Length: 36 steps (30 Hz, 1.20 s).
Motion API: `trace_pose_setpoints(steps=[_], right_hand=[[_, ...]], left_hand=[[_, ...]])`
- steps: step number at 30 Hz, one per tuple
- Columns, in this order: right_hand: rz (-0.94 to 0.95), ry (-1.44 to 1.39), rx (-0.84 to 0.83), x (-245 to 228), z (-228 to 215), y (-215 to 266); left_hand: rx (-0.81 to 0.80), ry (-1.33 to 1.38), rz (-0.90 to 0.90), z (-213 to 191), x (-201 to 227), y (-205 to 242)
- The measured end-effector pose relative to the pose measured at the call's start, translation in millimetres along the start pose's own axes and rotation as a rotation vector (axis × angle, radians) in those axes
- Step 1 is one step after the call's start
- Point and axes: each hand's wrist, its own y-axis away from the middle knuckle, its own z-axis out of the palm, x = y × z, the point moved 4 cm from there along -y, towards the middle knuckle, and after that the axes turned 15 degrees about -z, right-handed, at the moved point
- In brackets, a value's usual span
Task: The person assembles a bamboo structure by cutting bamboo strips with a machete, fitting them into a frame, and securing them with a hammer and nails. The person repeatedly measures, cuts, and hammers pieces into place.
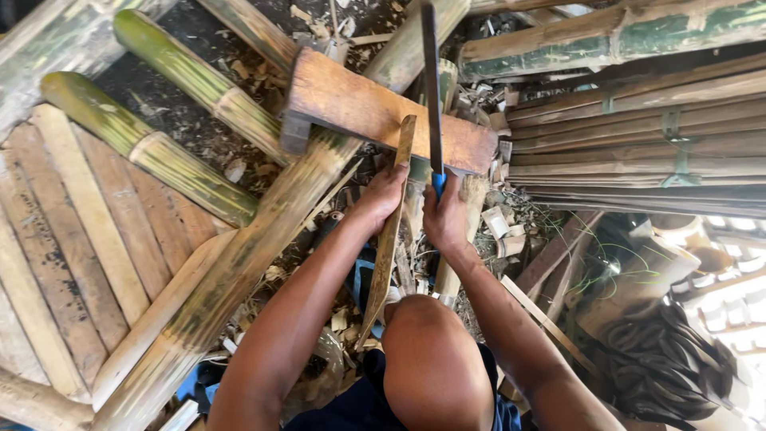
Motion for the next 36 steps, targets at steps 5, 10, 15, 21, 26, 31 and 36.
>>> trace_pose_setpoints(steps=[5,10,15,21,26,31,36], right_hand=[[-0.263,-0.06,0.156,-16.4,-13.1,-3.7],[0.158,0.009,-0.26,25.8,33.4,-14.8],[0.072,-0.017,-0.165,33.4,20.8,-16.9],[-0.103,-0.036,0.07,-8.6,-47.8,-16.0],[-0.097,-0.082,0.167,-3.5,-38.1,-13.8],[0.099,0.039,-0.134,41.1,8.7,-28.5],[0.104,-0.097,-0.084,36.1,-25.0,-10.2]], left_hand=[[-0.016,0.061,-0.111,4.7,-11.2,-7.4],[0.018,-0.08,-0.081,7.1,-6.2,-3.6],[0.139,-0.394,-0.035,22.7,4.4,-2.0],[0.068,-0.234,-0.158,30.5,-9.2,-23.7],[0.021,-0.29,-0.117,24.6,-7.3,-25.5],[0.109,-0.389,-0.102,21.5,13.5,-10.5],[0.011,-0.343,-0.089,22.6,5.8,-5.5]])
